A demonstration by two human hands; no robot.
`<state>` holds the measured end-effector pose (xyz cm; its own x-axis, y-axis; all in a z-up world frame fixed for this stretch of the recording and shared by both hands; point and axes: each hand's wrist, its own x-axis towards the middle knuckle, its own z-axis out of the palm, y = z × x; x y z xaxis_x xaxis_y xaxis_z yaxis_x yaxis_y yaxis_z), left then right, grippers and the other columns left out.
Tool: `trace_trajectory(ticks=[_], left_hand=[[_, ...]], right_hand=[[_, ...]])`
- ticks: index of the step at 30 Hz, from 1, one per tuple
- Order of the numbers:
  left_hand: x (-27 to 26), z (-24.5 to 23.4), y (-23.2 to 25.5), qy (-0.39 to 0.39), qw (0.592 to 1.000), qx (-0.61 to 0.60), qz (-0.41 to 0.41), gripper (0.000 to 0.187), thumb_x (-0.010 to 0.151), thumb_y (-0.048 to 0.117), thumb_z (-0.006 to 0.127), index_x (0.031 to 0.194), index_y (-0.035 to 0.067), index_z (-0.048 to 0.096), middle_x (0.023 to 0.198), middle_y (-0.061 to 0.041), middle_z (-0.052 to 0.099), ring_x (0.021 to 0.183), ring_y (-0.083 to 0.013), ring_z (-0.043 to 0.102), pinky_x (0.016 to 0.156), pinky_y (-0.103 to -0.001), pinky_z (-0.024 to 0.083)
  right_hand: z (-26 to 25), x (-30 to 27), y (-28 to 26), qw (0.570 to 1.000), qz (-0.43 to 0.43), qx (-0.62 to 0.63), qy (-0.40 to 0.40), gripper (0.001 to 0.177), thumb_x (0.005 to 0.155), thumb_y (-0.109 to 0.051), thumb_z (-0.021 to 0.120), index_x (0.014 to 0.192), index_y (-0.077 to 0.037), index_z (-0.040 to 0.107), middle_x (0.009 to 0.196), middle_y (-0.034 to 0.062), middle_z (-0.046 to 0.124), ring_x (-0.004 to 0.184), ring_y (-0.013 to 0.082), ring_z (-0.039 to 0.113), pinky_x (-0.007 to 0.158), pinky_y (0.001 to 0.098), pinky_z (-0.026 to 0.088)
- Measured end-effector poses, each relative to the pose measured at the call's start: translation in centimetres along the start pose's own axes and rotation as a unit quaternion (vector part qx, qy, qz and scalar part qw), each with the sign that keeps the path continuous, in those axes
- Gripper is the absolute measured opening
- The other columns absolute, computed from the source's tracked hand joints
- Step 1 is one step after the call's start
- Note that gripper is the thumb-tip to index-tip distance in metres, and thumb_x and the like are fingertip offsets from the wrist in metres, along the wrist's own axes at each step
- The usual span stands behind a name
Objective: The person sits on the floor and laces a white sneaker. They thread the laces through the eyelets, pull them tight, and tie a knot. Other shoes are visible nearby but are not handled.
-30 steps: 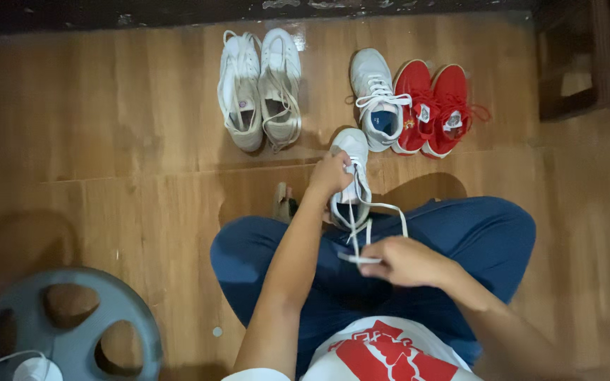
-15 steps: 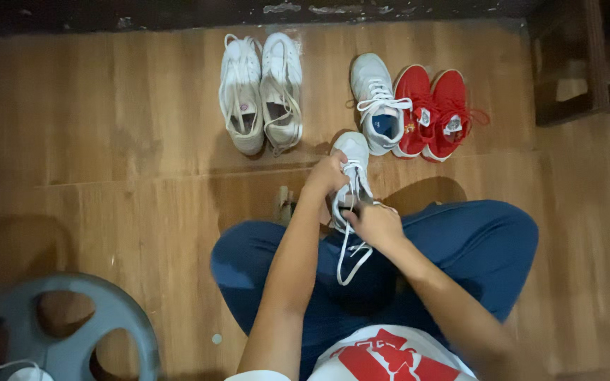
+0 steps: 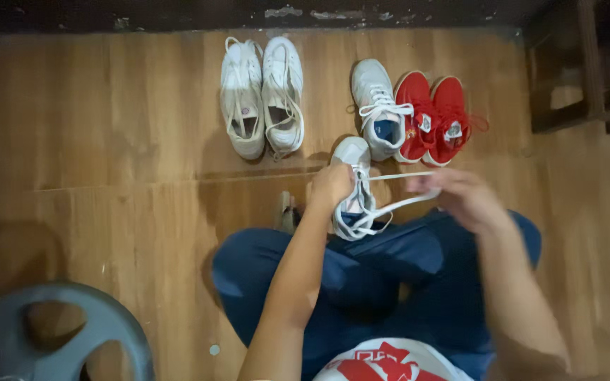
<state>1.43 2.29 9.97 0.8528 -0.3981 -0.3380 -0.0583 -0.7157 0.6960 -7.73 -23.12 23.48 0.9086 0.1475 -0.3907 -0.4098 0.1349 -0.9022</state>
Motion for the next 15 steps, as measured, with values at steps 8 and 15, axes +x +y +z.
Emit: trace_trajectory(ticks=[8, 15], left_hand=[[-1.2, -0.2, 2.3, -0.025, 0.995, -0.073, -0.067, 0.030, 0.091, 0.030, 0.056, 0.097, 0.009, 0.076, 0.096, -0.019, 0.076, 0.096, -0.0398, 0.072, 0.085, -0.055, 0.054], [0.3, 1.3, 1.0, -0.041, 0.999, 0.000, -0.012, 0.029, 0.086, 0.034, 0.063, 0.093, 0.010, 0.079, 0.097, -0.022, 0.073, 0.093, -0.0416, 0.071, 0.085, -0.053, 0.055]], right_hand=[[-4.8, -6.8, -7.8, 0.985, -0.164, 0.049, 0.020, 0.030, 0.116, -0.029, 0.060, 0.101, -0.004, 0.069, 0.109, 0.0185, 0.069, 0.110, 0.0304, 0.063, 0.114, 0.0477, 0.043], [-7.2, -11.0, -10.7, 0.954, -0.277, 0.117, 0.003, 0.025, 0.117, -0.027, 0.061, 0.106, -0.008, 0.072, 0.112, 0.0116, 0.071, 0.109, 0.0238, 0.064, 0.109, 0.0443, 0.043]])
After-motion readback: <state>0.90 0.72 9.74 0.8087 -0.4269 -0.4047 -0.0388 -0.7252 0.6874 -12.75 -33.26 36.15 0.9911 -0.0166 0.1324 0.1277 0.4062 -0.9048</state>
